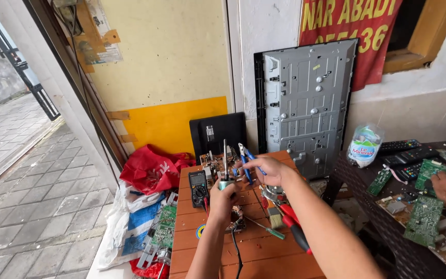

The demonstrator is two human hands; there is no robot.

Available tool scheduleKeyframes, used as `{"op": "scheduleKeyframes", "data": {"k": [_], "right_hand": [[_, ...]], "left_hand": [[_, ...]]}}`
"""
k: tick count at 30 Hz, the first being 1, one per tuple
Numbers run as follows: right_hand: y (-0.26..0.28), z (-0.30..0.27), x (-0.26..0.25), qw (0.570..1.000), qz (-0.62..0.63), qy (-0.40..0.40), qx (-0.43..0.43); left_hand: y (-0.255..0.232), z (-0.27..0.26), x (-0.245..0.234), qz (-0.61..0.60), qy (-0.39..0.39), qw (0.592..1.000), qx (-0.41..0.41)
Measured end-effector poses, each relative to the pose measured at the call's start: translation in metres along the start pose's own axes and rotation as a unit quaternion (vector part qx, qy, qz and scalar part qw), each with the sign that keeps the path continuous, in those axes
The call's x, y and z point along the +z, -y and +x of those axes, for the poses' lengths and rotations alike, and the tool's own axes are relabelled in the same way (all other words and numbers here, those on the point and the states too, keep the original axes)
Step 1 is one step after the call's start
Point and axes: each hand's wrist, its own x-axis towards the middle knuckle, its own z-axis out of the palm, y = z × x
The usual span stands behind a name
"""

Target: The person uses a soldering iron to solder wires on a motor component. They then pick up a cylindrical motor, rotate it, and use a screwdriver to tighten a screw on its shaft. The person also handles pliers and a multimeter during the process.

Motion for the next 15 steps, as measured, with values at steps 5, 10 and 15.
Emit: {"op": "scheduleKeyframes", "data": {"k": [5, 10, 15], "right_hand": [[0.014, 0.016, -0.001, 0.984, -0.143, 0.1, 0.033], [0.028, -0.002, 0.022, 0.987, -0.158, 0.04, -0.005], [0.0, 0.029, 0.023, 0.803, -0.526, -0.182, -0.212]], "left_hand": [[-0.009, -0.006, 0.006, 0.036, -0.016, 0.999, -0.005], [-0.021, -0.006, 0.003, 0.043, -0.011, 0.998, -0.034], [-0.009, 0.003, -0.008, 0.01, -0.056, 0.997, -0.044]]}}
